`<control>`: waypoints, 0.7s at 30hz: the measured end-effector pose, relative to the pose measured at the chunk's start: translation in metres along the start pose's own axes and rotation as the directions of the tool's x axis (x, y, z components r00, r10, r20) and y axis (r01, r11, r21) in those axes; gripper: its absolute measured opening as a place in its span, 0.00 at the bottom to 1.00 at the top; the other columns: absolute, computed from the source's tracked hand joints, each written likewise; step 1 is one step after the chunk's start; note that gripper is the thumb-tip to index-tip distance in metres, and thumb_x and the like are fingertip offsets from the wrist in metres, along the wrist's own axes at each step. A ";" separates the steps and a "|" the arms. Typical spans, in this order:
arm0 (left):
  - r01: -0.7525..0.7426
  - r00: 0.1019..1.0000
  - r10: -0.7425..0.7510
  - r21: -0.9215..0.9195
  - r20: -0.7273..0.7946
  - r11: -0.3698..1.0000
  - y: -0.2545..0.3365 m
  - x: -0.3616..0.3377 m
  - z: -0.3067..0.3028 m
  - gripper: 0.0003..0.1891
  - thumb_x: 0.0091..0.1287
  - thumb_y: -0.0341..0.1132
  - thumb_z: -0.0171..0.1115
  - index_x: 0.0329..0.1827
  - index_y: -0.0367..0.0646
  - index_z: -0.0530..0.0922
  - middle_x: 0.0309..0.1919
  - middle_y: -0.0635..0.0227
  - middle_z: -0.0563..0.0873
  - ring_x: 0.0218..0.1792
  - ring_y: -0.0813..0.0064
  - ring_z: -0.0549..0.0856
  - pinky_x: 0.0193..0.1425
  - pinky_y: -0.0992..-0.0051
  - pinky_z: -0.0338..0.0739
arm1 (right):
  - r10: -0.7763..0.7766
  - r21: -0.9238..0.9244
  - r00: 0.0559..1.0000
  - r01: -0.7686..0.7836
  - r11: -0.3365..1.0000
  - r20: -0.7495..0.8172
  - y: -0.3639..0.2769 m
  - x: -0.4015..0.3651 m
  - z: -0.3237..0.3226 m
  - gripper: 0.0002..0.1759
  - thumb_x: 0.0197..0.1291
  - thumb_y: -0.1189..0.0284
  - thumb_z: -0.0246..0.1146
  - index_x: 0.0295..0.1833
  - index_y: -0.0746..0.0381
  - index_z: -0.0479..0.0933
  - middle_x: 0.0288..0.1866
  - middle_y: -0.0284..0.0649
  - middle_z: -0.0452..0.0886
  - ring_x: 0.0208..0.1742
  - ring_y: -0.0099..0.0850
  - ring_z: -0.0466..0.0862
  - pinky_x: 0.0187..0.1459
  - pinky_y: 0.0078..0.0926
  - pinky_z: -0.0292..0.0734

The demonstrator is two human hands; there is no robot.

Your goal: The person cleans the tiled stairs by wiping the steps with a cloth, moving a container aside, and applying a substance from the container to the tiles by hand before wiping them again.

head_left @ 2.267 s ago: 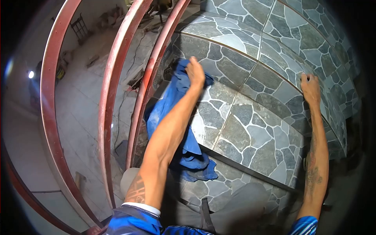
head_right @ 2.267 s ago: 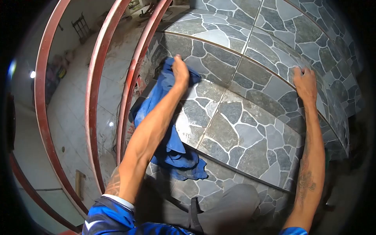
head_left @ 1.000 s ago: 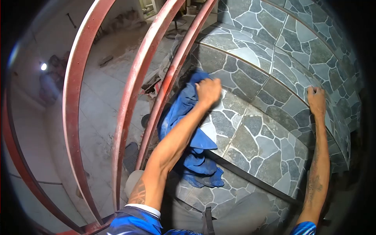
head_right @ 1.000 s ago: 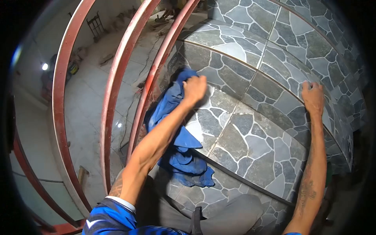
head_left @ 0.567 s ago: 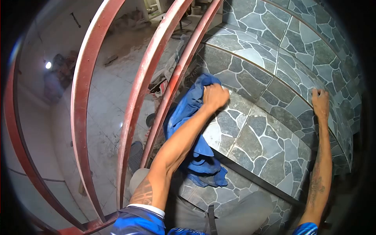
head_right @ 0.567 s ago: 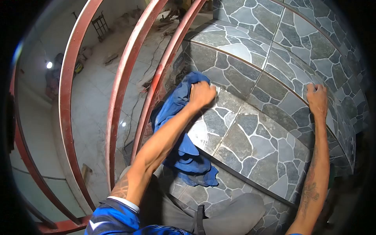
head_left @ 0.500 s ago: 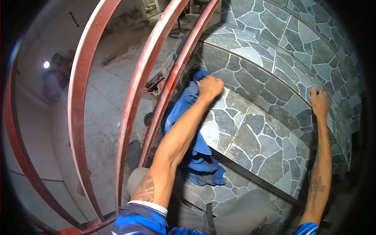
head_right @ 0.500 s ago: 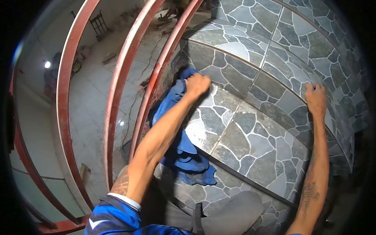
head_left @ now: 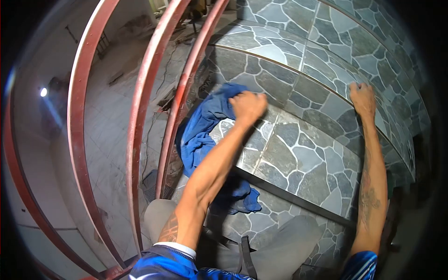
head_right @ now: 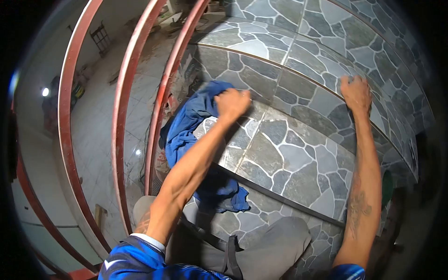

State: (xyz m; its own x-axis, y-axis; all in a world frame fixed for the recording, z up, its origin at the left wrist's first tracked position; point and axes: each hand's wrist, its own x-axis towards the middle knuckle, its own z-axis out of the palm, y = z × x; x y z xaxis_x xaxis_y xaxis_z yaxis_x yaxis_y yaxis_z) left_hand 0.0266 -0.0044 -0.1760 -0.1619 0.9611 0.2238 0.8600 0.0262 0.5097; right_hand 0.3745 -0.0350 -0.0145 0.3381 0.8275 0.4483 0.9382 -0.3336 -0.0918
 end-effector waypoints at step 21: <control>-0.888 0.216 0.928 -0.333 0.304 0.316 0.034 0.018 -0.009 0.08 0.59 0.31 0.61 0.39 0.38 0.78 0.37 0.50 0.84 0.42 0.47 0.85 0.47 0.55 0.79 | 0.006 0.086 0.999 -0.004 0.996 -0.032 -0.010 -0.015 -0.005 0.40 0.61 0.47 0.51 0.59 0.75 0.78 0.61 0.69 0.76 0.63 0.62 0.77 0.66 0.53 0.70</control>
State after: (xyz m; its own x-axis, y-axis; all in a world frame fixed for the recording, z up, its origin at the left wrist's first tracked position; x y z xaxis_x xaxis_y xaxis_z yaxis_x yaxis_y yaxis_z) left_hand 0.0489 0.0116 -0.1473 0.9101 0.3153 0.2688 0.2541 -0.9371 0.2392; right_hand 0.3592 -0.0463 -0.0159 0.3416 0.8105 0.4758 0.9398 -0.2964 -0.1698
